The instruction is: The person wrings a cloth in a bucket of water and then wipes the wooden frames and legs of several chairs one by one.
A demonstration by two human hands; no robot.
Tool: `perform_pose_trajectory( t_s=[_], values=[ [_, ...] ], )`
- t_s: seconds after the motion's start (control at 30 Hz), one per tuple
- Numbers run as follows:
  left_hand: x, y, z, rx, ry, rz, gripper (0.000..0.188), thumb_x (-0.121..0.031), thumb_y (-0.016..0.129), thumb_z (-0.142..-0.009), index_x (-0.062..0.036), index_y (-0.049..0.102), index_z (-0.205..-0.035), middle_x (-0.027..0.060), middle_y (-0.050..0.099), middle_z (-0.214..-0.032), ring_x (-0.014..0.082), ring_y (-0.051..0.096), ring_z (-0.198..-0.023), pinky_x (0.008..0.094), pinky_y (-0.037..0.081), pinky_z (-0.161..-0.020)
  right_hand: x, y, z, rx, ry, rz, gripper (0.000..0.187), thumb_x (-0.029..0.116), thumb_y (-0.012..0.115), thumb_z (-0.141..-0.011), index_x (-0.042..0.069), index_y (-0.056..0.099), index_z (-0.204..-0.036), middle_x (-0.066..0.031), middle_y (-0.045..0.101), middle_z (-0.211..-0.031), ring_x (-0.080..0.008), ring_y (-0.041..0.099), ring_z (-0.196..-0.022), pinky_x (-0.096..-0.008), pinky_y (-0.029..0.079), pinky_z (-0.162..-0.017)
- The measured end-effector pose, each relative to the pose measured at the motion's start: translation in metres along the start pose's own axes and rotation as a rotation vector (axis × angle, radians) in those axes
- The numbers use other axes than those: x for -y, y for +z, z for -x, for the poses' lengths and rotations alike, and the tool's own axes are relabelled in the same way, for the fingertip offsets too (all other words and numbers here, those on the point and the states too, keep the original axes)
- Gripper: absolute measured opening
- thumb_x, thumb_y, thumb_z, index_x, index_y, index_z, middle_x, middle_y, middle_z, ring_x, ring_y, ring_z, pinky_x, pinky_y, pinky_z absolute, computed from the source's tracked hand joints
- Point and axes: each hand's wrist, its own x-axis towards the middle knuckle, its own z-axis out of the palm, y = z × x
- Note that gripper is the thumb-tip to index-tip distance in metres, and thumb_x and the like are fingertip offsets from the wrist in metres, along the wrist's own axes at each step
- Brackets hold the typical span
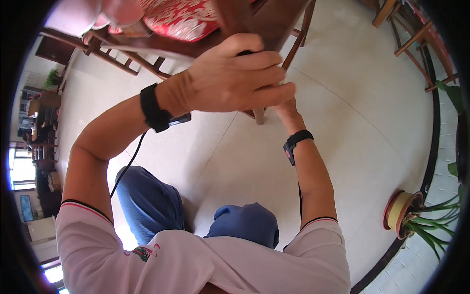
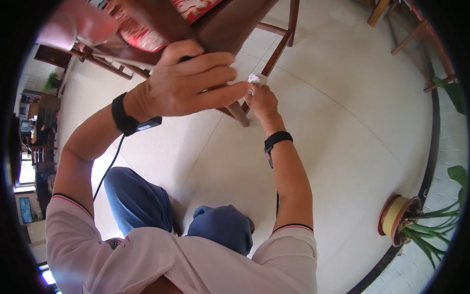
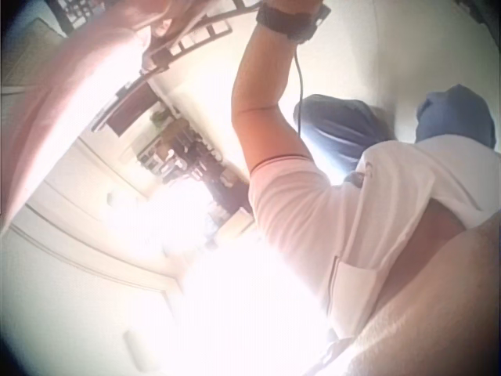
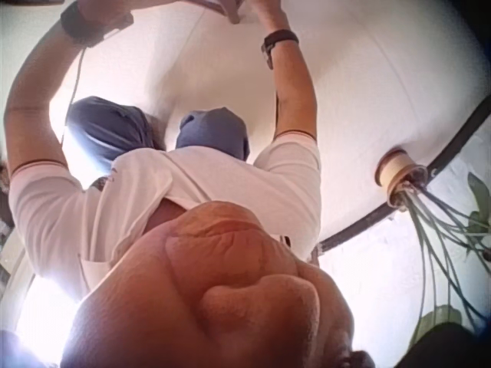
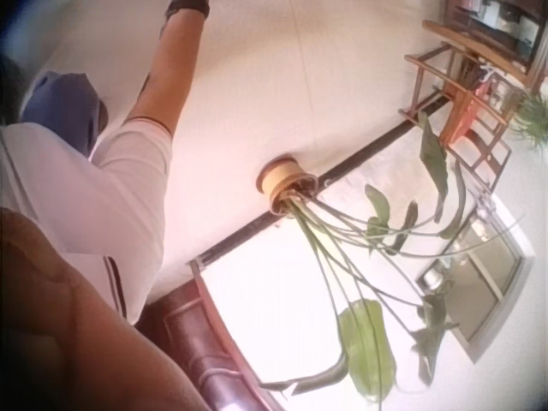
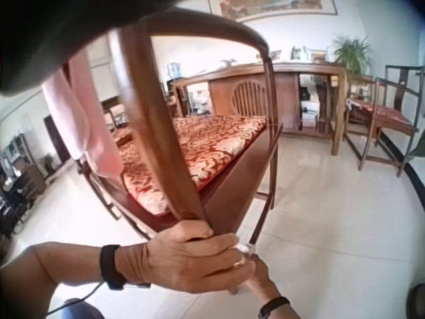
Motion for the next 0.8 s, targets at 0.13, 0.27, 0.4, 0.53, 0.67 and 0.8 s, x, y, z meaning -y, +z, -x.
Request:
perform_pose_trajectory(
  t_s=[0.13, 0.27, 0.4, 0.53, 0.67, 0.8],
  values=[
    [-0.019, -0.018, 0.016, -0.030, 0.047, 0.212, 0.024, -0.014, 0.065, -0.081, -0.0140, 0.063, -0.105, 0.0040, 0.061, -0.113, 0.0181, 0.055, -0.111, 0.0461, 0.033, -0.095, 0.004, 0.002, 0.019, -0.030, -0.178, -0.041, 0.031, 0.032, 0.061, -0.082, 0.013, 0.063, -0.107, -0.0166, 0.064, -0.105, -0.0353, 0.061, -0.097, -0.0412, 0.051, -0.082],
    [-0.028, -0.069, 0.073, 0.058, 0.073, 0.207, 0.021, -0.012, 0.063, -0.084, -0.0125, 0.061, -0.105, 0.0054, 0.059, -0.117, 0.0185, 0.054, -0.113, 0.0491, 0.034, -0.097, 0.046, -0.008, 0.014, 0.340, 0.040, 0.046, 0.032, 0.021, 0.063, -0.079, 0.010, 0.062, -0.109, -0.0186, 0.066, -0.102, -0.0354, 0.061, -0.098, -0.0403, 0.049, -0.083],
    [-0.018, -0.098, 0.129, 0.063, -0.029, 0.254, 0.021, -0.007, 0.059, -0.084, -0.0094, 0.060, -0.105, 0.0084, 0.059, -0.111, 0.0206, 0.054, -0.111, 0.0492, 0.033, -0.097, -0.023, -0.003, -0.001, 0.358, 0.014, -0.049, 0.036, 0.021, 0.060, -0.085, 0.006, 0.058, -0.118, -0.0194, 0.065, -0.108, -0.0355, 0.060, -0.103, -0.0386, 0.048, -0.085],
    [-0.017, -0.116, 0.208, 0.158, -0.199, 0.278, 0.015, -0.007, 0.056, -0.084, -0.0081, 0.059, -0.099, 0.0056, 0.057, -0.104, 0.0203, 0.051, -0.111, 0.0518, 0.027, -0.102, 0.013, -0.015, 0.026, 0.590, 0.397, -0.297, 0.032, 0.029, 0.057, -0.092, 0.010, 0.058, -0.117, -0.0019, 0.062, -0.093, -0.0136, 0.059, -0.083, -0.0343, 0.050, -0.062],
    [-0.016, -0.101, 0.250, 0.154, -0.259, 0.288, 0.019, -0.005, 0.058, -0.084, -0.0089, 0.059, -0.103, 0.0067, 0.056, -0.107, 0.0211, 0.052, -0.109, 0.0503, 0.030, -0.099, 0.032, -0.032, 0.042, 0.578, 0.566, -0.400, 0.027, 0.032, 0.055, -0.092, 0.010, 0.056, -0.107, -0.0031, 0.059, -0.078, -0.0151, 0.058, -0.063, -0.0302, 0.042, -0.044],
    [-0.015, -0.074, 0.271, 0.074, -0.358, 0.341, 0.017, -0.004, 0.059, -0.084, -0.0105, 0.060, -0.100, 0.0038, 0.056, -0.105, 0.0193, 0.052, -0.108, 0.0504, 0.028, -0.100, 0.048, -0.045, 0.032, 0.652, 0.583, -0.281, 0.024, 0.030, 0.055, -0.092, 0.009, 0.055, -0.104, -0.0038, 0.058, -0.072, -0.0165, 0.055, -0.053, -0.0303, 0.037, -0.039]
  ],
)
